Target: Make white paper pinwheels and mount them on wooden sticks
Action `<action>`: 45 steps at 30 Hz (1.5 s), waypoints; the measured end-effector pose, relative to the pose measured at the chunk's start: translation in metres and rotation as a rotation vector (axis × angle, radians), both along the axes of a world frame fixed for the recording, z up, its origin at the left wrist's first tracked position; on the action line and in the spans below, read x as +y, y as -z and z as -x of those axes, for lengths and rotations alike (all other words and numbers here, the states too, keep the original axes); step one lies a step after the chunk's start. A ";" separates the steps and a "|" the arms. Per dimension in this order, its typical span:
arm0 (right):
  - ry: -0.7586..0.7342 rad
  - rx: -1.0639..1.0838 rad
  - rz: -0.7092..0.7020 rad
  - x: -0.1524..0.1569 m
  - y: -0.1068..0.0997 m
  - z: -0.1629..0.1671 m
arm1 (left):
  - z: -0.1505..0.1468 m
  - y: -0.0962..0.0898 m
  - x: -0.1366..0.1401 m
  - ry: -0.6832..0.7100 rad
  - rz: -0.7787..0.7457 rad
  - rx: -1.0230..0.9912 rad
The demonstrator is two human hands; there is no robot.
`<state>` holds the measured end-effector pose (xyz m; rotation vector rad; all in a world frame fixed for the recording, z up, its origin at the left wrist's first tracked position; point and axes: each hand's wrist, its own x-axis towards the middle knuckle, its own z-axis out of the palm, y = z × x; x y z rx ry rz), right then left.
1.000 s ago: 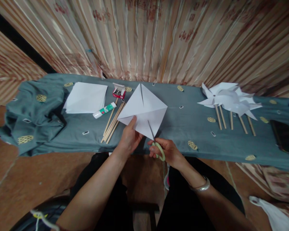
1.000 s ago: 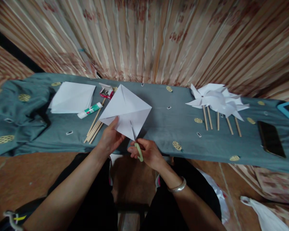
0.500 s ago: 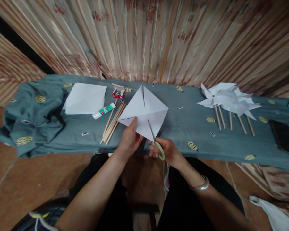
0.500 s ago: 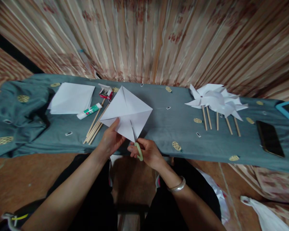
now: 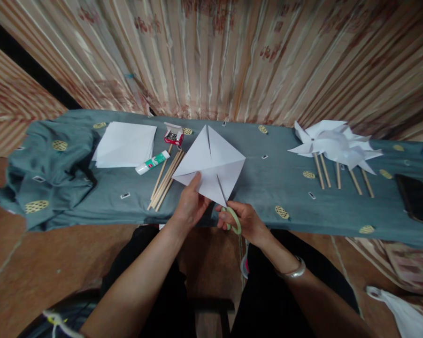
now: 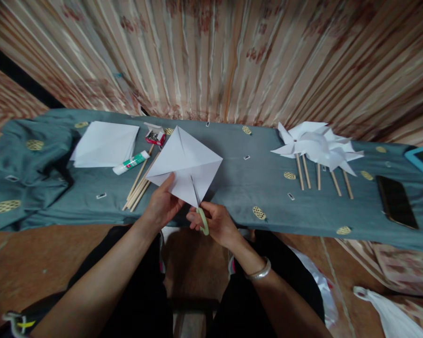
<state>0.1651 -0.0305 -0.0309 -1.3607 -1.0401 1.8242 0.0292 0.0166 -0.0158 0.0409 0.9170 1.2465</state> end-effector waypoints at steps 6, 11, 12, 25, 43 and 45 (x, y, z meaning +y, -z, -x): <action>0.007 0.001 -0.004 0.000 0.003 0.000 | 0.000 0.001 0.000 0.005 -0.005 -0.007; 0.010 0.007 0.003 0.000 0.005 0.001 | -0.001 0.002 0.001 -0.006 -0.015 -0.001; 0.009 0.012 0.002 0.000 0.006 0.001 | -0.001 0.002 0.001 -0.007 -0.018 -0.003; 0.032 0.044 0.009 0.001 0.002 0.000 | -0.001 -0.001 0.000 0.023 -0.018 -0.013; -0.027 0.029 -0.034 0.000 0.003 -0.002 | 0.000 0.003 -0.001 -0.011 -0.013 -0.008; -0.035 0.018 -0.043 0.000 0.002 -0.003 | 0.000 0.002 -0.001 -0.008 -0.014 -0.009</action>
